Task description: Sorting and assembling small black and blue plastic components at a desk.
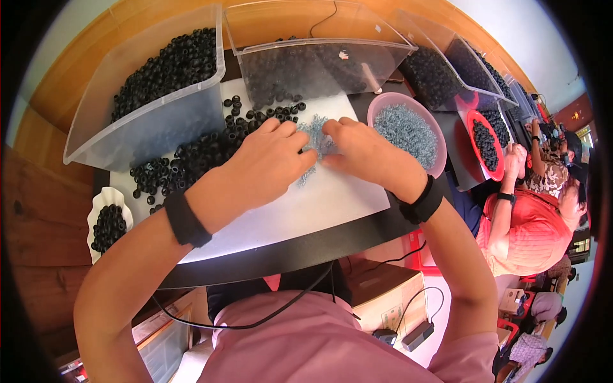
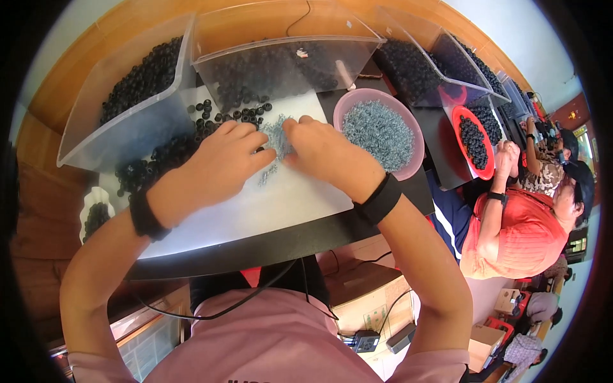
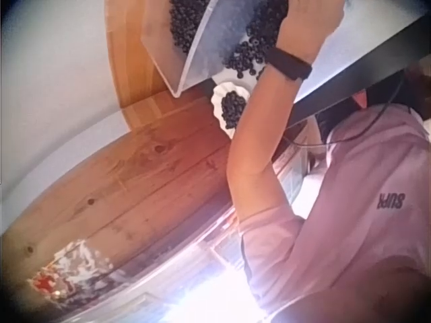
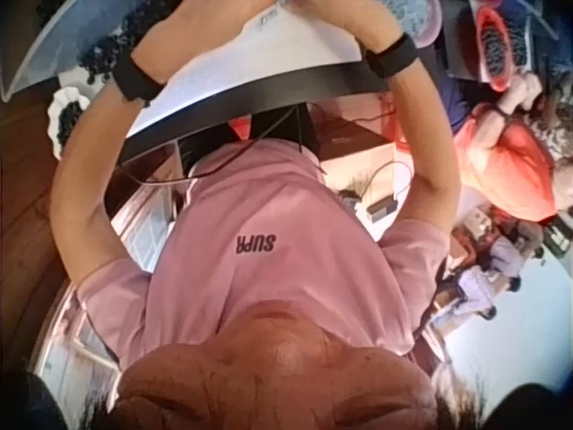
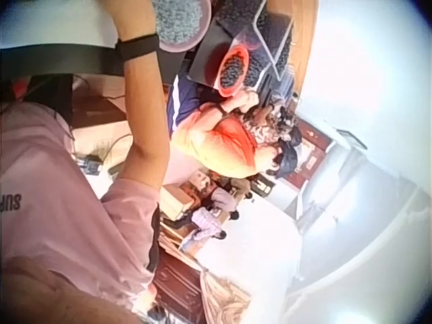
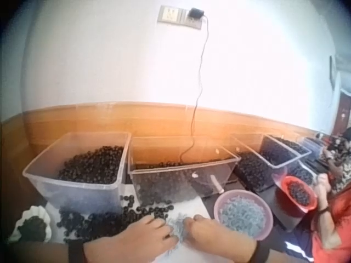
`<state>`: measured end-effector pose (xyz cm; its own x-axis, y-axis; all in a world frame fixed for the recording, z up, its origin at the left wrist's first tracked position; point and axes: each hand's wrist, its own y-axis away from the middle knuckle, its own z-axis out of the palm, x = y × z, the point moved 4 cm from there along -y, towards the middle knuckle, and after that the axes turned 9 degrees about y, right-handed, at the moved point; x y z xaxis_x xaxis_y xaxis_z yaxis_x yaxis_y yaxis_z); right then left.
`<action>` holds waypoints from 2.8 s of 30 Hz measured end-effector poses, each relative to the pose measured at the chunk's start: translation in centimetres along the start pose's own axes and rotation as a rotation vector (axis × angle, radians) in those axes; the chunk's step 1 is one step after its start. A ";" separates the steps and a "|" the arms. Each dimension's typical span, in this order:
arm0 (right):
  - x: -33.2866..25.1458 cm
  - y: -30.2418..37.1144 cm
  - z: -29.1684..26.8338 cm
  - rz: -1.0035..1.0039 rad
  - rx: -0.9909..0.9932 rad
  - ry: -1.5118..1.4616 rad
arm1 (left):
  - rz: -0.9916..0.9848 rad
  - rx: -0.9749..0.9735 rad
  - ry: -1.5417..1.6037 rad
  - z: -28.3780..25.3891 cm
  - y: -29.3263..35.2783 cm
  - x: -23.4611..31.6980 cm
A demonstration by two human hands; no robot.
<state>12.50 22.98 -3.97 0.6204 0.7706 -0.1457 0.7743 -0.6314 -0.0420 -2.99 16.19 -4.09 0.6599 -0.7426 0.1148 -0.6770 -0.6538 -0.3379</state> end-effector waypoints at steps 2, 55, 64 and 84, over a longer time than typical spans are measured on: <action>0.0 -0.3 -0.1 0.016 -0.003 -0.011 | 0.001 -0.021 -0.009 0.3 -0.7 -0.1; 0.3 -1.1 -0.1 0.041 0.081 -0.049 | -0.139 -0.167 -0.141 -0.1 -2.3 -1.7; -0.3 2.4 0.5 -0.022 -0.002 -0.125 | -0.214 -0.364 0.029 -0.8 -1.6 -0.1; 8.2 7.3 -9.6 0.489 0.046 -0.217 | -0.288 -0.256 0.379 1.4 -2.3 0.7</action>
<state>24.46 25.50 4.06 0.8637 0.3528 -0.3599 0.3918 -0.9192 0.0392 -0.48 17.36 -4.54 0.6986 -0.4977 0.5140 -0.5751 -0.8180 -0.0105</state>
